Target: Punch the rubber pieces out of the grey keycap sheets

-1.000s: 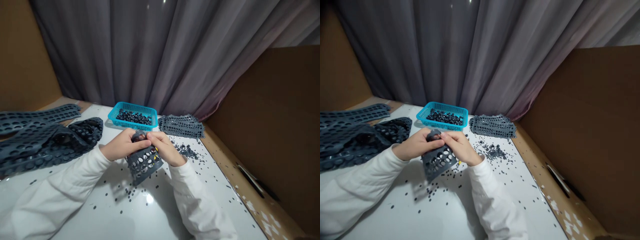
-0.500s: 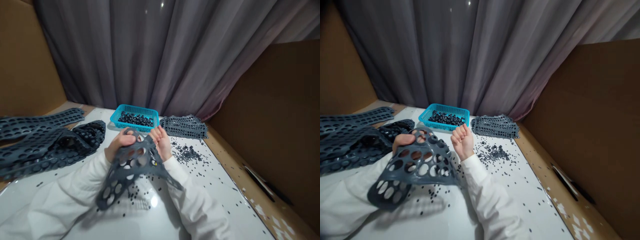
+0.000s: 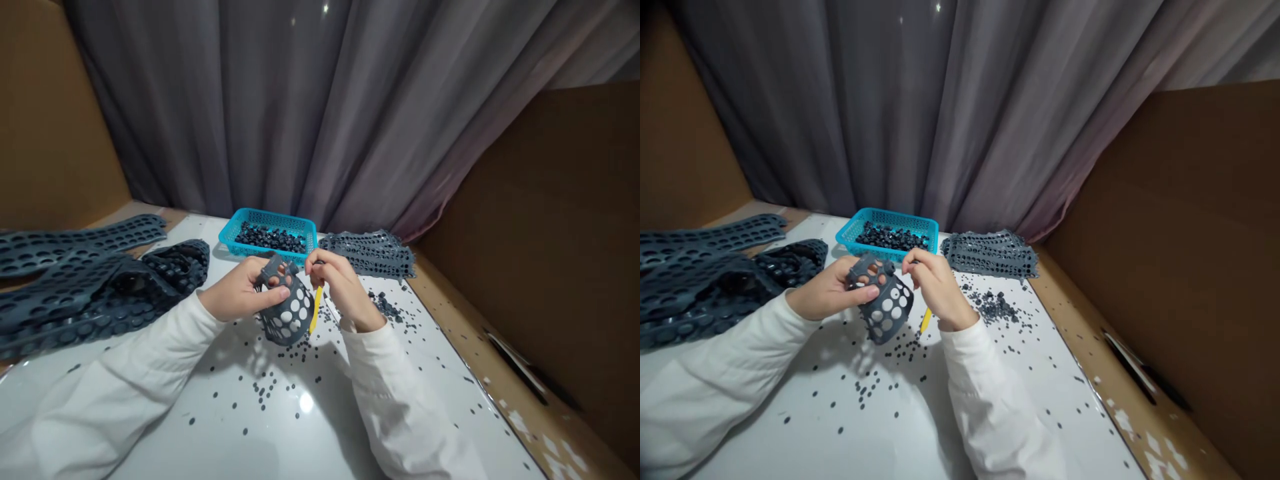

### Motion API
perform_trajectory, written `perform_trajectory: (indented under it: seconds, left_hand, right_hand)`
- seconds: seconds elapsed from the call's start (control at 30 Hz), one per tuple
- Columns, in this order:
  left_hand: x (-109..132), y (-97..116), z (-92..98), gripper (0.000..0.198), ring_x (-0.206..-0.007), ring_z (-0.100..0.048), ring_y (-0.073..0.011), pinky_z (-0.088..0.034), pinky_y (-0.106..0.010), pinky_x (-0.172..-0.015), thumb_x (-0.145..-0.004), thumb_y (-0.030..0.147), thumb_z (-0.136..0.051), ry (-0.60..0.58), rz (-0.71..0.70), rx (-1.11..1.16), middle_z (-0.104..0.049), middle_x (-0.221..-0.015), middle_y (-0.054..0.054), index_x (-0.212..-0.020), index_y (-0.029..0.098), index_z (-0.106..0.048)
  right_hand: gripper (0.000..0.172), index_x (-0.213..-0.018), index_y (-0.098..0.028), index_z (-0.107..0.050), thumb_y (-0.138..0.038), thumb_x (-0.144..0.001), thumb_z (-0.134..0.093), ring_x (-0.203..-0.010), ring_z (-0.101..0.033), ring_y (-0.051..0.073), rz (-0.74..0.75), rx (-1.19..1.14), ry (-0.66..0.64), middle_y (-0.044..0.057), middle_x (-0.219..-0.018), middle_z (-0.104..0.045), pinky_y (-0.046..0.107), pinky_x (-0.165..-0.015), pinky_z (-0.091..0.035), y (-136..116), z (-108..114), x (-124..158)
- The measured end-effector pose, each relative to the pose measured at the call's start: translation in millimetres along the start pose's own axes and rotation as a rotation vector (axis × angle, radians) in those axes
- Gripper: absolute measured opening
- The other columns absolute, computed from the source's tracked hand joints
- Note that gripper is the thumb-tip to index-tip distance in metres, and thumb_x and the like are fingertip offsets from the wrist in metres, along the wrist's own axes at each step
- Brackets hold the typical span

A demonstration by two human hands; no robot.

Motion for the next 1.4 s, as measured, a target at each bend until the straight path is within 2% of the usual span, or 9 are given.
perform_trajectory:
  seconds: [0.17, 0.27, 0.37, 0.5, 0.6, 0.93, 1.13, 1.3, 1.4]
  left_hand:
    - [1.3, -1.0, -2.0, 0.029, -0.058, -0.049, -0.0136, -0.040, -0.025, -0.057, -0.071, 0.026, -0.059, 0.018, 0.007, 0.006, -0.053, -0.057, 0.000, -0.048, 0.017, -0.044]
    - [1.6, -3.8, -1.5, 0.032, -0.053, -0.045, -0.0127, -0.039, -0.025, -0.054, -0.069, 0.030, -0.060, 0.018, 0.050, 0.051, -0.049, -0.052, 0.001, -0.045, 0.017, -0.043]
    - [2.5, -8.7, -0.5, 0.032, -0.053, -0.046, -0.0123, -0.039, -0.024, -0.054, -0.069, 0.032, -0.061, 0.013, 0.087, 0.148, -0.052, -0.055, 0.000, -0.045, 0.016, -0.047]
    - [6.3, -23.1, 3.1, 0.020, -0.062, -0.053, -0.0145, -0.042, -0.024, -0.060, -0.069, 0.032, -0.064, 0.074, 0.205, 0.249, -0.063, -0.069, -0.004, -0.058, 0.015, -0.060]
    - [7.2, -27.4, 2.8, 0.021, -0.062, -0.054, -0.0142, -0.043, -0.024, -0.060, -0.071, 0.031, -0.063, 0.081, 0.240, 0.263, -0.064, -0.070, -0.004, -0.058, 0.015, -0.061]
    - [3.6, -19.8, -2.2, 0.028, -0.052, -0.041, -0.0094, -0.036, -0.020, -0.052, -0.070, 0.028, -0.061, -0.049, 0.201, 0.129, -0.045, -0.052, 0.003, -0.048, 0.015, -0.048]
    - [6.6, -31.3, -10.8, 0.035, -0.048, -0.049, -0.0109, -0.039, -0.020, -0.047, -0.079, 0.040, -0.054, -0.053, 0.445, 0.223, -0.051, -0.049, 0.001, -0.056, 0.014, -0.053]
    - [7.7, -35.5, -19.6, 0.043, -0.037, -0.040, -0.0066, -0.032, -0.017, -0.034, -0.077, 0.055, -0.051, 0.015, 0.507, 0.422, -0.044, -0.048, 0.005, -0.062, 0.014, -0.053]
    - [9.7, -39.3, -22.0, 0.042, -0.036, -0.035, -0.0051, -0.026, -0.016, -0.033, -0.074, 0.054, -0.056, 0.045, 0.506, 0.480, -0.041, -0.045, 0.006, -0.060, 0.014, -0.052]
  right_hand:
    - [0.026, -0.062, -0.018, -0.042, -0.030, -0.083, -0.050, -0.055, -0.034, 0.009, 0.130, 0.330, -0.105, -0.005, -0.057, -0.038, 0.024, -0.054, -0.024, -19.3, -23.9, 7.2]
    - [0.031, -0.061, -0.018, -0.041, -0.036, -0.084, -0.051, -0.053, -0.032, 0.009, 0.130, 0.368, -0.103, -0.005, -0.056, -0.038, 0.025, -0.053, -0.022, -20.8, -24.7, 8.5]
    - [0.031, -0.064, -0.018, -0.045, -0.041, -0.085, -0.047, -0.057, -0.034, 0.011, 0.096, 0.221, -0.144, -0.003, -0.059, -0.041, 0.025, -0.055, -0.024, -10.9, -22.6, 6.3]
    - [0.038, -0.070, -0.019, -0.049, -0.049, -0.087, -0.033, -0.054, -0.033, 0.011, -0.076, -0.222, -0.230, -0.003, -0.060, -0.037, 0.025, -0.053, -0.027, 17.6, -22.5, 0.2]
    - [0.032, -0.070, -0.019, -0.048, -0.047, -0.084, -0.039, -0.050, -0.029, 0.010, -0.148, -0.378, -0.240, -0.004, -0.058, -0.033, 0.023, -0.050, -0.024, 28.9, -24.0, -1.9]
    - [0.033, -0.063, -0.017, -0.048, -0.040, -0.086, -0.046, -0.059, -0.034, 0.010, -0.014, 0.083, -0.163, -0.003, -0.061, -0.041, 0.024, -0.054, -0.025, 5.9, -32.2, 4.0]
    - [0.032, -0.058, -0.017, -0.044, -0.036, -0.084, -0.051, -0.054, -0.029, 0.009, 0.039, 0.171, -0.086, -0.005, -0.054, -0.033, 0.024, -0.052, -0.023, 3.6, -28.7, 3.2]
    - [0.031, -0.062, -0.017, -0.048, -0.038, -0.085, -0.048, -0.055, -0.035, 0.009, -0.005, -0.140, -0.156, -0.003, -0.058, -0.041, 0.023, -0.053, -0.028, 7.1, -32.2, 2.4]
    - [0.033, -0.061, -0.017, -0.048, -0.043, -0.082, -0.050, -0.049, -0.030, 0.008, -0.086, -0.325, -0.180, -0.004, -0.055, -0.037, 0.022, -0.047, -0.025, 15.0, -36.6, 2.5]
Point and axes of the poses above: each hand's wrist, its own x-axis away from the middle knuckle, its own z-axis out of the back of the hand, y = z × x, the point moved 6 cm from there along -x, towards the middle knuckle
